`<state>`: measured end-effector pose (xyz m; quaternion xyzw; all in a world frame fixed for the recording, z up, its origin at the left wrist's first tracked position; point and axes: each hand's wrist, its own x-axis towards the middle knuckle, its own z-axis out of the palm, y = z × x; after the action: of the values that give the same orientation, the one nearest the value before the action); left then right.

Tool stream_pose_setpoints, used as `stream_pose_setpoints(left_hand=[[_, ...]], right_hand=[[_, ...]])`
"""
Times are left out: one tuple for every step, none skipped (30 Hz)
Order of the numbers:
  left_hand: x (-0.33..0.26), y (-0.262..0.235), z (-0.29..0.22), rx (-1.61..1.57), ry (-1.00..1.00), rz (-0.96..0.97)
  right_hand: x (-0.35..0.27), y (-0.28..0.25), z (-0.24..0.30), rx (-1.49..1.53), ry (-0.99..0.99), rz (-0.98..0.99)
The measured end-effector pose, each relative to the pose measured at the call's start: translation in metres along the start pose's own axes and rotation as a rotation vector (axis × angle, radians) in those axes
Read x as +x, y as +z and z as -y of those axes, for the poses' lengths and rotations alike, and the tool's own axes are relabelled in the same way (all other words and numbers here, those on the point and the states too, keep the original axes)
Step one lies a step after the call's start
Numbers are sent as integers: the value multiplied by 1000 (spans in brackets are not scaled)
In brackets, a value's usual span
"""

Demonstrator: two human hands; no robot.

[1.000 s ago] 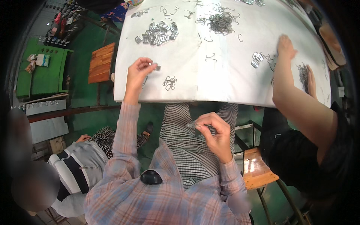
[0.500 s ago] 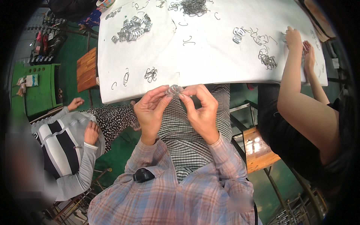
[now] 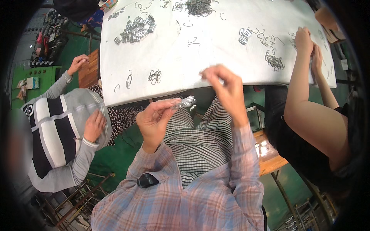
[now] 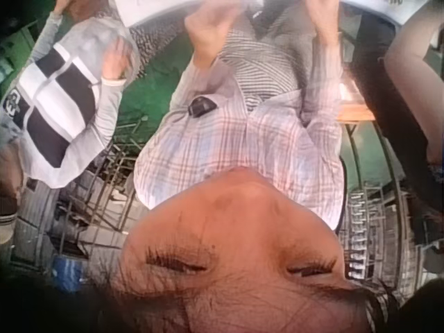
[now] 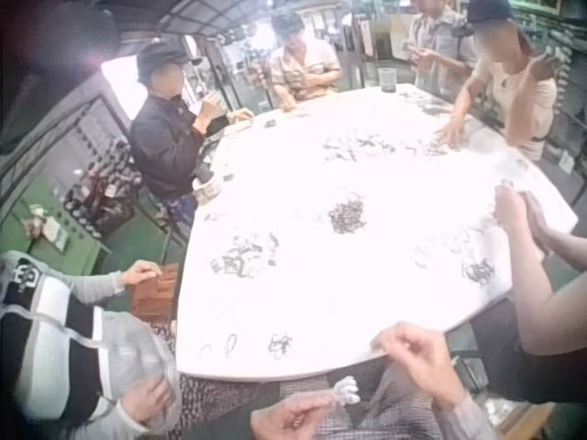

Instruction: The person sits at a table and repeatedly picks up small metal clips and wire loops, then connects them by hand. They place the assembled units into a growing pile on the table. Other people at the table perform similar assembly tasks.

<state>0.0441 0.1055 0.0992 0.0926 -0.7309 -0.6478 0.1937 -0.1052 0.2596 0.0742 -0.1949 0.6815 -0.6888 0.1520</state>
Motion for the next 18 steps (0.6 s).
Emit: stream_pose_setpoints(left_hand=[[-3, 0, -1, 8, 25, 22], [-5, 1, 0, 0, 32, 2], [-7, 2, 1, -10, 43, -15], [-9, 4, 2, -13, 54, -34], [-11, 4, 2, -12, 53, -32], [-14, 5, 4, -10, 53, -30], [-18, 5, 4, -9, 50, -36], [-20, 5, 3, -3, 48, -32], [-24, 6, 3, 7, 64, -37], [-28, 7, 3, 17, 81, -39], [-30, 6, 3, 26, 98, -39], [-32, 5, 4, 36, 87, -24], [-32, 2, 4, 45, 75, -8], [-32, 1, 6, 53, 64, 11], [-28, 0, 5, 47, 40, 22], [-23, 0, 6, 41, 17, 34], [-17, 0, 6, 35, -5, 48], [-15, 2, 8, -6, -59, 61]], right_hand=[[17, -3, -8, -148, -17, -81], [36, -2, -17, -231, -49, -124], [56, 0, -27, -315, -84, -170], [78, 1, -42, -390, -115, -167], [98, 3, -54, -462, -145, -164], [114, 4, -57, -578, -150, -126], [125, 7, -58, -695, -155, -81], [132, 9, -58, -812, -160, -38], [134, 14, -58, -850, -137, 20], [136, 18, -58, -890, -114, 76], [137, 20, -57, -931, -90, 128], [135, 23, -60, -987, -134, 139], [132, 24, -62, -1044, -178, 147], [129, 25, -65, -1100, -222, 154], [126, 21, -69, -1104, -270, 162], [121, 17, -74, -1108, -317, 170], [117, 13, -78, -1110, -364, 177], [107, 9, -68, -938, -262, 166]])
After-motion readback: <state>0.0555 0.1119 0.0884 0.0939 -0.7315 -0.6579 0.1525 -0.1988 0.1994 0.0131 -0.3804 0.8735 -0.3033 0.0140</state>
